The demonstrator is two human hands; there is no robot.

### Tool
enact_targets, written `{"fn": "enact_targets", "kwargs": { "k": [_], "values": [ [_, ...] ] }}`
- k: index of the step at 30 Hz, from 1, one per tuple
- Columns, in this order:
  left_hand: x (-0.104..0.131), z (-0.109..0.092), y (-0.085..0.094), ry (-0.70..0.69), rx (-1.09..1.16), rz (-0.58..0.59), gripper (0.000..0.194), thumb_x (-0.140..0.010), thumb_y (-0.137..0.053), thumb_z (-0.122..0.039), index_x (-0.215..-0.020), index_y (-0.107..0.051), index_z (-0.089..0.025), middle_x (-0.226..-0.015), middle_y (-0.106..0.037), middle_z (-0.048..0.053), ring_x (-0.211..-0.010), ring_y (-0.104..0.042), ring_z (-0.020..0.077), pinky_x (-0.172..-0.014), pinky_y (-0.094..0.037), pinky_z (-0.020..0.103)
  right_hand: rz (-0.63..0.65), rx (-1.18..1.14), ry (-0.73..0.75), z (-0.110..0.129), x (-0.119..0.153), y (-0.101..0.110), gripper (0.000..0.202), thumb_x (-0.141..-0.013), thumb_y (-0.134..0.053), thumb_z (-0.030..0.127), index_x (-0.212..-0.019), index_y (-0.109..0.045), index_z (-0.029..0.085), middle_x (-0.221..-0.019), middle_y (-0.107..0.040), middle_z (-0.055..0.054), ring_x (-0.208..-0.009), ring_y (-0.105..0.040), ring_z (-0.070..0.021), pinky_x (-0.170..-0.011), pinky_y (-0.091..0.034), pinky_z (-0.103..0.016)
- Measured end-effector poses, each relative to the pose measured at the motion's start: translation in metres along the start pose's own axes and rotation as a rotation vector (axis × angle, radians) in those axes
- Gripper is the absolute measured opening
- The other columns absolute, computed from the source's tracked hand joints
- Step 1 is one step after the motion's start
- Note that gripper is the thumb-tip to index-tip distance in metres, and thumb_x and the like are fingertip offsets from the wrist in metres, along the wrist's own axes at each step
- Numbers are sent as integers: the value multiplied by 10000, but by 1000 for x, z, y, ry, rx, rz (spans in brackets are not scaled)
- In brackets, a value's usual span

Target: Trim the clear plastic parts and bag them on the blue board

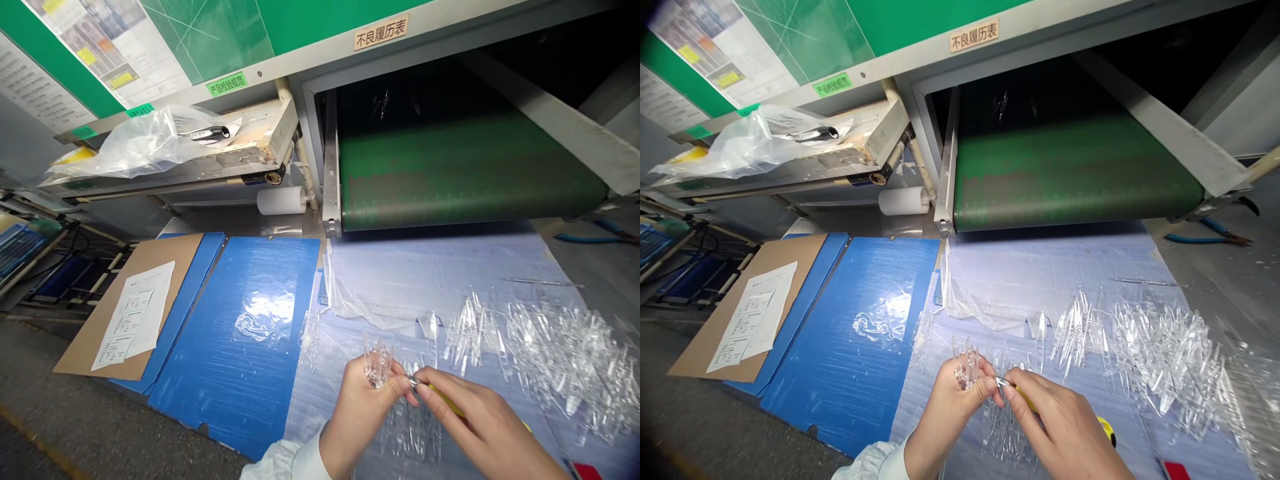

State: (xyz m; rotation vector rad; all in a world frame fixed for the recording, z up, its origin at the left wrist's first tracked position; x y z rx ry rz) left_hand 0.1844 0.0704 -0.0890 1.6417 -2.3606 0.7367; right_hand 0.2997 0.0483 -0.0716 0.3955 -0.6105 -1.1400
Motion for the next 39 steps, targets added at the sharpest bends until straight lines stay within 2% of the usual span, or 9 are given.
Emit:
{"fn": "enact_targets", "kwargs": {
  "k": [26,31,34,37,39],
  "values": [
    [2,-5,-2,-14,-29,-27,254,-734,-705,-378,-692,-589,-156,-588,-590,-3,-604,-533,139,-652,-403,263,26,-40,-9,-2,2,0,346,-961,-312,414,-772,-553,252,-727,-634,8,-660,-610,-156,-596,-428,-268],
    [2,-4,-1,-19,-34,-25,247,-737,-703,-376,-700,-592,-159,-588,-592,-5,-606,-538,143,-648,-404,265,13,-37,-1,0,1,3,365,-956,-314,415,-714,-527,244,-662,-619,12,-598,-598,-151,-551,-420,-262],
    [2,-7,-1,-23,-82,-19,235,-756,-686,-363,-678,-590,-163,-587,-587,-8,-601,-531,139,-645,-398,262,-13,-32,4,1,1,1,365,-947,-330,419,-707,-542,245,-649,-620,14,-585,-601,-151,-546,-432,-264],
    [4,-10,0,-30,-141,-25,240,-784,-655,-338,-635,-581,-165,-581,-574,-11,-603,-519,134,-654,-390,259,-80,2,30,3,3,2,294,-931,-393,411,-786,-607,269,-730,-649,10,-656,-623,-167,-587,-451,-281],
    [7,-8,-1,-17,-173,-27,238,-789,-642,-323,-621,-584,-164,-580,-570,-9,-603,-514,135,-656,-386,261,-157,-29,6,-2,5,11,264,-913,-428,431,-811,-620,281,-759,-653,-4,-675,-621,-184,-607,-461,-303]
  ]
}}
Point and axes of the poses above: each hand's wrist, its own x-axis away from the middle knuckle, its own y-axis out of the back of the hand, z = x × y, the point moved 7 cm from there along -x, towards the middle knuckle
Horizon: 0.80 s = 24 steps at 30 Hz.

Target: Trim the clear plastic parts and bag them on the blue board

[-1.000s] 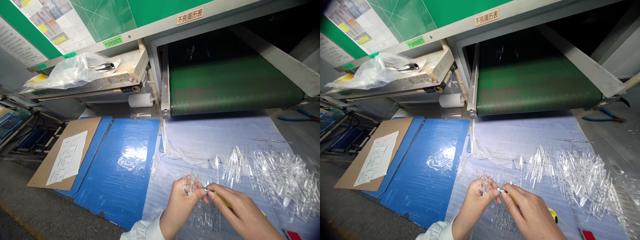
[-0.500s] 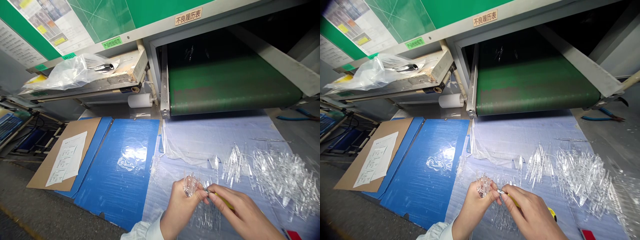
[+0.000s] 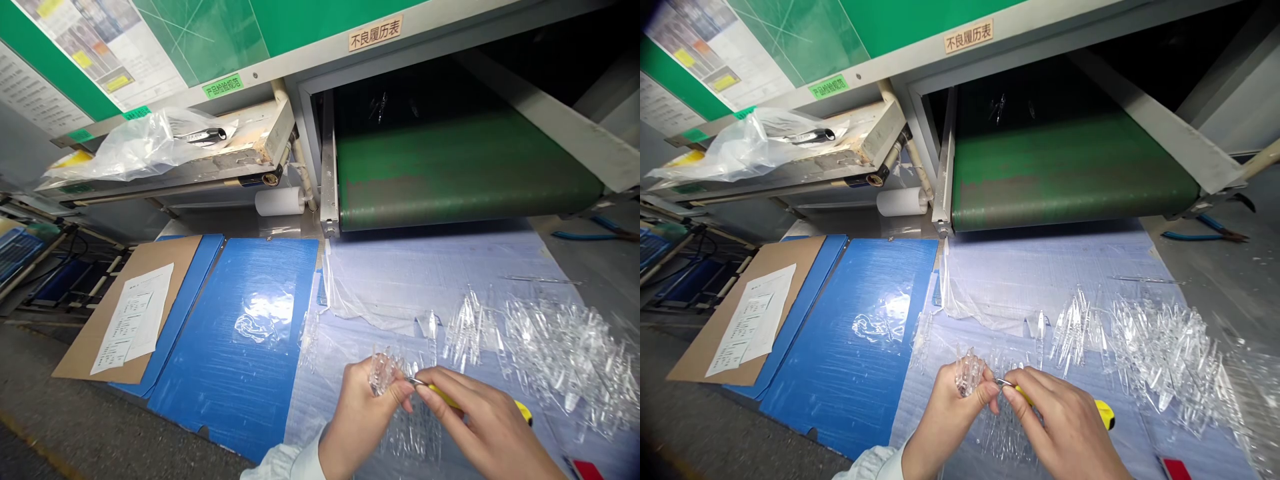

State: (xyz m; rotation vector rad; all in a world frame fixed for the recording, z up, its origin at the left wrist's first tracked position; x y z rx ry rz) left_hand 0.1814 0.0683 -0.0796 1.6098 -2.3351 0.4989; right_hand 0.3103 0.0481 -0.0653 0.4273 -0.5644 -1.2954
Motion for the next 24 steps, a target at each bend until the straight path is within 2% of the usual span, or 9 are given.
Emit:
{"fn": "enact_targets", "kwargs": {
  "k": [4,5,7,10,12,15,18,21,24],
  "values": [
    [10,24,-6,175,-2,54,180,-739,-671,-283,-628,-600,-159,-543,-570,-14,-535,-481,124,-611,-370,264,-415,-165,-379,-41,7,50,281,-903,-409,518,-902,-568,287,-751,-628,-40,-588,-561,-195,-554,-450,-326],
    [11,29,-6,202,13,50,169,-732,-671,-270,-628,-601,-158,-537,-574,-14,-529,-477,123,-610,-366,264,-462,-184,-414,-47,8,58,280,-891,-421,532,-906,-558,289,-730,-615,-39,-577,-546,-195,-533,-434,-321],
    [12,31,-4,198,45,18,147,-731,-665,-257,-645,-604,-155,-540,-588,-9,-550,-493,127,-633,-367,268,-378,-215,-397,-49,1,55,305,-847,-459,568,-877,-559,282,-632,-573,-23,-515,-504,-190,-468,-389,-309],
    [8,27,-6,162,95,51,182,-738,-674,-301,-676,-604,-144,-550,-597,1,-573,-516,133,-644,-367,270,-78,-298,-324,-37,-13,20,312,-788,-506,554,-833,-569,252,-602,-559,-2,-507,-495,-176,-476,-390,-296],
    [5,28,-8,159,138,99,244,-709,-714,-346,-680,-595,-136,-567,-594,3,-566,-507,121,-616,-361,257,37,-343,-267,-27,-20,-2,276,-777,-507,507,-760,-547,235,-643,-565,2,-581,-521,-169,-556,-419,-289],
    [0,37,4,168,228,12,397,-624,-790,-395,-849,-597,-132,-677,-610,-6,-514,-446,77,-529,-321,228,51,-335,-287,-33,-30,-17,285,-779,-444,489,-657,-463,233,-575,-484,25,-546,-474,-148,-542,-387,-272],
    [-3,48,19,205,396,-79,479,-653,-779,-381,-1000,-558,-136,-752,-632,2,-500,-439,61,-519,-323,221,51,-261,-369,-54,-37,-26,272,-711,-442,488,-605,-434,238,-512,-451,26,-487,-443,-153,-502,-334,-280],
    [-4,53,19,288,589,-13,368,-687,-741,-256,-990,-583,-119,-742,-657,30,-559,-517,87,-586,-378,234,80,-183,-401,-66,-37,-40,255,-617,-457,481,-517,-397,254,-476,-470,-1,-489,-484,-199,-523,-318,-308],
    [-4,54,12,341,670,64,311,-678,-704,-193,-968,-627,-111,-723,-662,41,-577,-552,102,-596,-406,240,57,-126,-411,-66,-32,-42,256,-620,-446,506,-545,-417,263,-509,-514,-29,-546,-522,-254,-572,-316,-341]
  ]
}}
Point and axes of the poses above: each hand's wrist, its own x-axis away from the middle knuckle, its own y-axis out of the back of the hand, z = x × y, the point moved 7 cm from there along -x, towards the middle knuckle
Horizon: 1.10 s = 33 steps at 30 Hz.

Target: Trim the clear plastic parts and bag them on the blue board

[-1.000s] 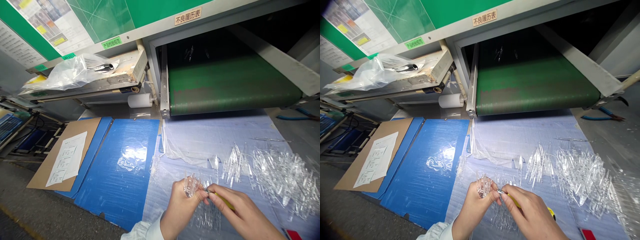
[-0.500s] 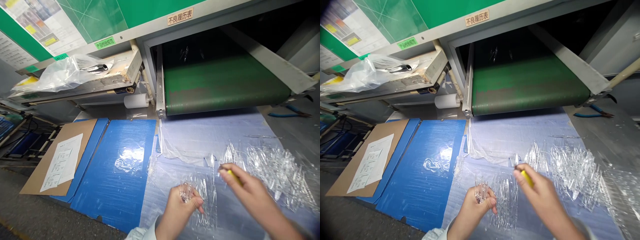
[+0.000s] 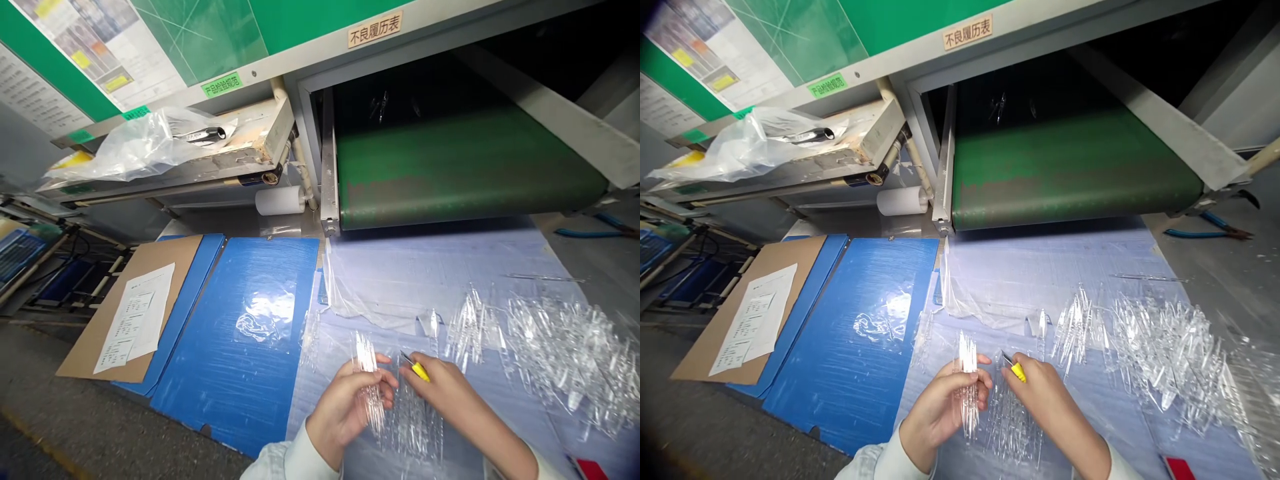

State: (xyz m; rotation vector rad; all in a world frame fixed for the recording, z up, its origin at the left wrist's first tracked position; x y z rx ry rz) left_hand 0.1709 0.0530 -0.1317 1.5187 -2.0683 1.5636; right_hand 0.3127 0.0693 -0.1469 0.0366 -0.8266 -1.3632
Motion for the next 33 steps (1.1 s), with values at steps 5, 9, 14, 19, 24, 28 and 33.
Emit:
{"fn": "enact_targets", "kwargs": {
  "k": [5,9,14,19,24,28,33],
  "values": [
    [-3,11,-11,70,2,84,295,-645,-724,-185,-922,-666,-100,-696,-666,51,-551,-584,111,-562,-429,233,18,-67,49,19,4,10,377,-748,-406,589,-750,-532,234,-676,-594,-36,-638,-551,-232,-647,-368,-344],
    [-2,19,-21,131,-6,146,348,-596,-774,-226,-899,-677,-85,-675,-673,70,-525,-600,131,-548,-459,254,100,-200,93,31,-1,5,375,-776,-400,585,-691,-494,232,-556,-479,30,-504,-465,-152,-512,-354,-280],
    [-1,21,-20,119,39,77,338,-637,-772,-260,-905,-680,-77,-718,-702,104,-630,-659,165,-649,-493,283,74,-268,69,27,-2,6,349,-732,-457,558,-605,-414,235,-503,-407,56,-448,-344,-107,-443,-285,-254],
    [-3,21,-17,91,97,-12,302,-638,-766,-313,-816,-659,-94,-739,-714,114,-662,-670,183,-686,-487,301,26,-283,32,23,2,13,327,-704,-477,521,-566,-415,231,-489,-381,59,-471,-347,-108,-462,-289,-249],
    [-3,17,-19,58,57,-12,239,-674,-742,-288,-777,-604,-123,-719,-691,87,-637,-635,153,-662,-457,277,26,-302,3,25,3,17,309,-689,-504,483,-541,-409,229,-449,-373,66,-448,-325,-96,-456,-269,-239],
    [-2,15,-16,24,28,-49,270,-659,-757,-295,-739,-544,-149,-589,-593,-12,-486,-489,61,-523,-355,200,78,-341,-18,28,5,15,311,-690,-509,475,-535,-393,232,-423,-338,80,-406,-264,-77,-414,-219,-225],
    [-1,13,-17,40,-42,-18,360,-602,-803,-343,-734,-523,-158,-455,-468,-71,-373,-259,21,-408,-145,199,140,-378,-14,33,8,14,354,-681,-536,519,-533,-388,234,-406,-322,85,-388,-244,-70,-393,-197,-218]
  ]
}}
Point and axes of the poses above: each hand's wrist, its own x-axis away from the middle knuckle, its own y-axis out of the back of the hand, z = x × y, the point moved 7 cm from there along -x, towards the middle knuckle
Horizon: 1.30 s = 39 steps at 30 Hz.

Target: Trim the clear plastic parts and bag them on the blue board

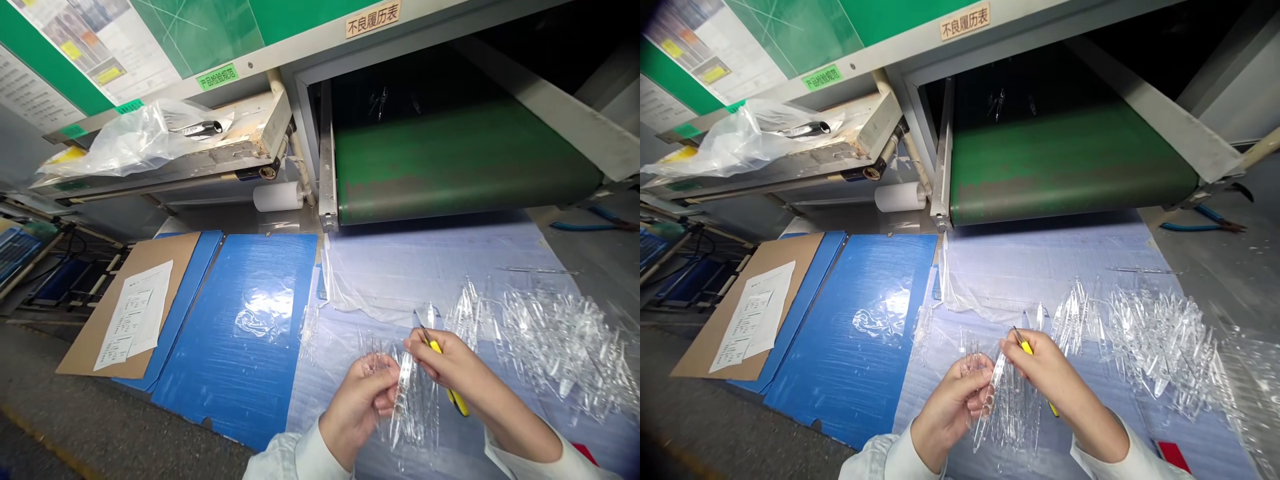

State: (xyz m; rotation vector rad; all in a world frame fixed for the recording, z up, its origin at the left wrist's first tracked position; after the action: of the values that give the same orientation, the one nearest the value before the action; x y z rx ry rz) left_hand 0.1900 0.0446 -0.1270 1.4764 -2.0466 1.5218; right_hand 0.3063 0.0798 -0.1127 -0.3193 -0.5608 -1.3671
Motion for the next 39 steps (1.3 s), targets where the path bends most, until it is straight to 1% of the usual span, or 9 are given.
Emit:
{"fn": "enact_targets", "kwargs": {
  "k": [4,7,10,13,17,20,33,36,39],
  "values": [
    [4,-6,-4,-31,-67,41,429,-591,-791,-470,-694,-541,-136,-530,-582,-2,-349,-243,8,-403,-122,223,27,2,1,3,0,0,388,-685,-536,559,-533,-384,235,-401,-298,91,-375,-218,-66,-378,-176,-218],
    [7,-7,-8,-47,-152,61,431,-592,-796,-447,-770,-597,-109,-593,-640,27,-350,-284,7,-414,-139,224,26,27,21,6,0,1,410,-717,-514,579,-537,-373,238,-409,-291,87,-381,-225,-75,-384,-200,-228],
    [9,-8,-8,-80,-275,24,376,-602,-793,-405,-763,-610,-119,-573,-628,10,-400,-398,46,-424,-163,224,0,81,81,9,4,3,401,-757,-496,581,-581,-403,233,-472,-342,69,-432,-292,-96,-441,-270,-247],
    [13,-15,-8,-148,-356,-32,288,-687,-740,-376,-754,-605,-131,-542,-599,-8,-461,-428,65,-468,-226,216,-26,141,142,8,18,5,348,-820,-442,572,-737,-480,235,-578,-420,48,-532,-407,-134,-546,-335,-271],
    [18,-25,-11,-229,-391,-48,251,-731,-709,-354,-773,-604,-129,-556,-591,-10,-549,-496,97,-592,-345,229,91,335,202,1,42,-6,379,-922,-290,527,-755,-484,247,-679,-524,10,-634,-519,-165,-621,-371,-290],
    [19,-27,-12,-251,-405,-54,253,-727,-713,-346,-797,-603,-129,-554,-580,-16,-580,-516,114,-649,-379,247,135,474,220,-2,52,-13,386,-946,-276,495,-738,-488,249,-716,-573,5,-654,-554,-160,-621,-381,-282],
    [22,-28,-12,-266,-460,-69,200,-748,-682,-319,-734,-587,-143,-559,-556,-15,-573,-502,122,-633,-378,253,54,563,290,2,51,-11,376,-931,-319,475,-708,-527,255,-680,-615,3,-623,-596,-167,-582,-413,-282],
    [23,-31,-16,-306,-506,-43,202,-781,-642,-297,-661,-566,-153,-554,-537,-16,-576,-485,119,-639,-371,254,-44,576,343,8,52,-8,338,-922,-370,463,-736,-573,267,-692,-635,9,-616,-608,-165,-564,-417,-274],
    [25,-37,-18,-338,-572,-64,216,-792,-615,-260,-612,-553,-159,-549,-526,-18,-579,-479,120,-644,-372,251,-124,565,394,13,53,-10,316,-905,-405,447,-723,-596,274,-673,-645,11,-578,-610,-164,-526,-416,-269]
  ]
}}
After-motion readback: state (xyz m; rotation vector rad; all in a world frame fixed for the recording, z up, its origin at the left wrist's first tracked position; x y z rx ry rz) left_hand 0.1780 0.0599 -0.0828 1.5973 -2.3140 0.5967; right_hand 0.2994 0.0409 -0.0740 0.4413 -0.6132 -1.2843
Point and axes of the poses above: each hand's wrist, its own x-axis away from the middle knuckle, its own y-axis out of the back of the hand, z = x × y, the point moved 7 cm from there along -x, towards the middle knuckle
